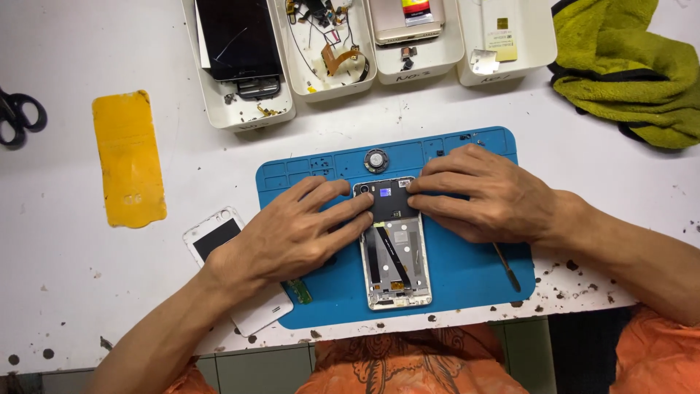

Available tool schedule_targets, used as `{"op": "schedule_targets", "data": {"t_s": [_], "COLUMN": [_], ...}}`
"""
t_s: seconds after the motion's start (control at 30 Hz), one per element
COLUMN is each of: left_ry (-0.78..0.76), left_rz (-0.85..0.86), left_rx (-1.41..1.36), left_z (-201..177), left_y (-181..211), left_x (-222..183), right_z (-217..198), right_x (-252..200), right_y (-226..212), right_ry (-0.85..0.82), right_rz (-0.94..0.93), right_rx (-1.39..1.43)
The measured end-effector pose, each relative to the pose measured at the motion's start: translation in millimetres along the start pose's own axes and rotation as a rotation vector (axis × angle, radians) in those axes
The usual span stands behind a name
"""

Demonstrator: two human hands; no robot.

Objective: Reassemble internal components of a mobile phone by installing the motherboard cover and the battery.

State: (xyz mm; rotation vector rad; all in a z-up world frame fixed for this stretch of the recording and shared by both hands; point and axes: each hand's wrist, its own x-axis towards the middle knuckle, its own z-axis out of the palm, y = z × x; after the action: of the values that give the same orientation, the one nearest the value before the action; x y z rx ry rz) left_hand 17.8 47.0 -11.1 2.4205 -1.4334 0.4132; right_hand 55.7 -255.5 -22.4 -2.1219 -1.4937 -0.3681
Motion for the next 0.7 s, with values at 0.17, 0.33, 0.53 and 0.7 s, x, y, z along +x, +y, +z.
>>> {"op": "schedule_targets", "data": {"t_s": [0.17,0.33,0.53,0.7], "left_ry": [0.001,0.009,-0.024,-0.067], "left_rz": [-0.005,-0.057,-0.05,-0.241], "left_rx": [0.003,-0.025,0.018,-0.092], "left_z": [3.4,2.9,-12.7,-65.7], "left_y": [1.3,-0.9,-20.1,-49.5], "left_x": [0.1,-2.3,-7.6,-21.3], "right_z": [-0.6,0.4,-2.6,-6.0], "right_x": [-2.3,-1.5,-1.7,-2.1], "right_y": [-3.1,-3.7,0.1,7.0], "right_ry": [0.005,0.034,0.023,-0.082], "right_rz": [0.011,0.024,0.063,-0.033], "right_rx": [0.028,0.042,0.077,0.081]}}
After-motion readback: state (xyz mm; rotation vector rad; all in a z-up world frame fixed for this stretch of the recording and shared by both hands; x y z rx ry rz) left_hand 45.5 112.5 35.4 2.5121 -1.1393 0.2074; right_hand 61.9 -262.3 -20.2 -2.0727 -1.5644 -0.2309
